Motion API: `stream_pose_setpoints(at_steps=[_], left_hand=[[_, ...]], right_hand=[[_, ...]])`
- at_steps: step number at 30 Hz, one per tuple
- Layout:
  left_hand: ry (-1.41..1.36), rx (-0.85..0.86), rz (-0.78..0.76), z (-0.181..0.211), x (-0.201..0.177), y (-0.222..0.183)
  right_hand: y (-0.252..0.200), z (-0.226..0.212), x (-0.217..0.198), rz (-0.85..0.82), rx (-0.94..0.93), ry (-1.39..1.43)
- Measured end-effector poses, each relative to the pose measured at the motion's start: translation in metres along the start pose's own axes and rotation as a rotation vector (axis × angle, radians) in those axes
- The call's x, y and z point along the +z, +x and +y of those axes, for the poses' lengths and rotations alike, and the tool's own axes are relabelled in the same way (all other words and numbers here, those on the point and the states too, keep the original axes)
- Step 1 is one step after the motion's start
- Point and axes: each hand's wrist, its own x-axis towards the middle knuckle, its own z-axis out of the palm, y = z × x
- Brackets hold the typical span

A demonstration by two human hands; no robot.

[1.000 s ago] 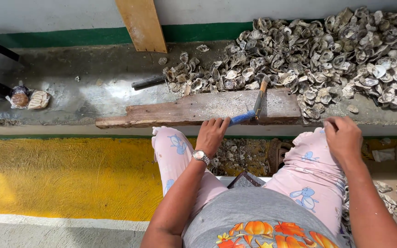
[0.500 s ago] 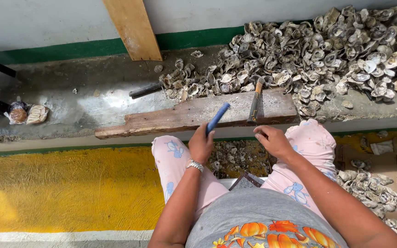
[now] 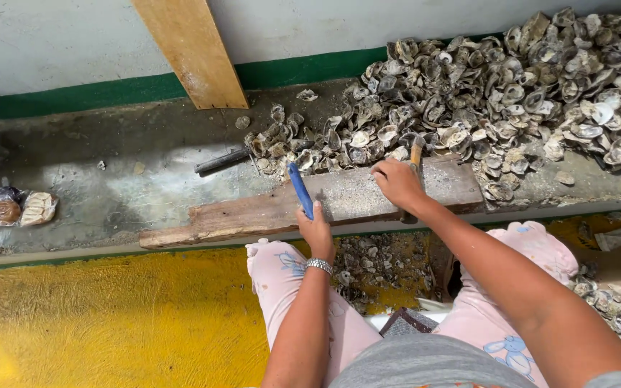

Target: Using a hammer and a blue tool to process or crush shucked oyster shells on a wooden plank.

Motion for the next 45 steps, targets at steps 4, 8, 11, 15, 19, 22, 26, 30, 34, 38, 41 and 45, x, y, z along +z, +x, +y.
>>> stream_pose_setpoints(at_steps=[4, 8, 11, 15, 19, 22, 26, 30, 34, 38, 41, 45], left_hand=[[0.103, 0.096, 0.064, 0.012, -0.003, -0.001], [0.136, 0.070, 0.070, 0.012, -0.007, 0.005], [0.183, 0.084, 0.083, 0.012, -0.008, 0.013], [0.186, 0.150, 0.056, 0.016, -0.012, 0.009], [0.194, 0.117, 0.026, 0.021, -0.009, 0.007], [0.280, 0.182, -0.078, 0.024, -0.008, -0.002], [0.396, 0.208, -0.226, 0.040, -0.002, -0.021], [0.604, 0.314, -0.334, 0.047, -0.005, -0.038], [0.643, 0.491, -0.367, 0.054, -0.006, -0.045], [0.720, 0.436, -0.330, 0.055, -0.005, -0.050], [0.755, 0.450, -0.313, 0.057, -0.009, -0.053], [0.814, 0.449, -0.370, 0.053, -0.014, -0.055]], right_hand=[[0.081, -0.014, 0.047, -0.060, -0.026, 0.000], [0.131, -0.024, 0.077, -0.027, -0.270, -0.226], [0.163, -0.006, 0.095, -0.024, -0.371, -0.372], [0.155, -0.008, 0.073, -0.003, -0.184, -0.336], [0.112, 0.013, 0.061, 0.069, 0.163, 0.008], [0.065, 0.037, 0.070, -0.126, 0.196, 0.024], [0.021, 0.022, 0.054, -0.214, 0.302, -0.072], [-0.025, -0.002, 0.002, 0.035, 0.041, -0.194], [-0.045, 0.025, -0.011, -0.023, 0.360, -0.302], [-0.054, 0.092, 0.022, 0.013, 0.601, 0.149], [-0.060, 0.086, 0.018, 0.097, 0.588, 0.481], [-0.076, 0.031, -0.034, 0.288, 0.372, 0.370]])
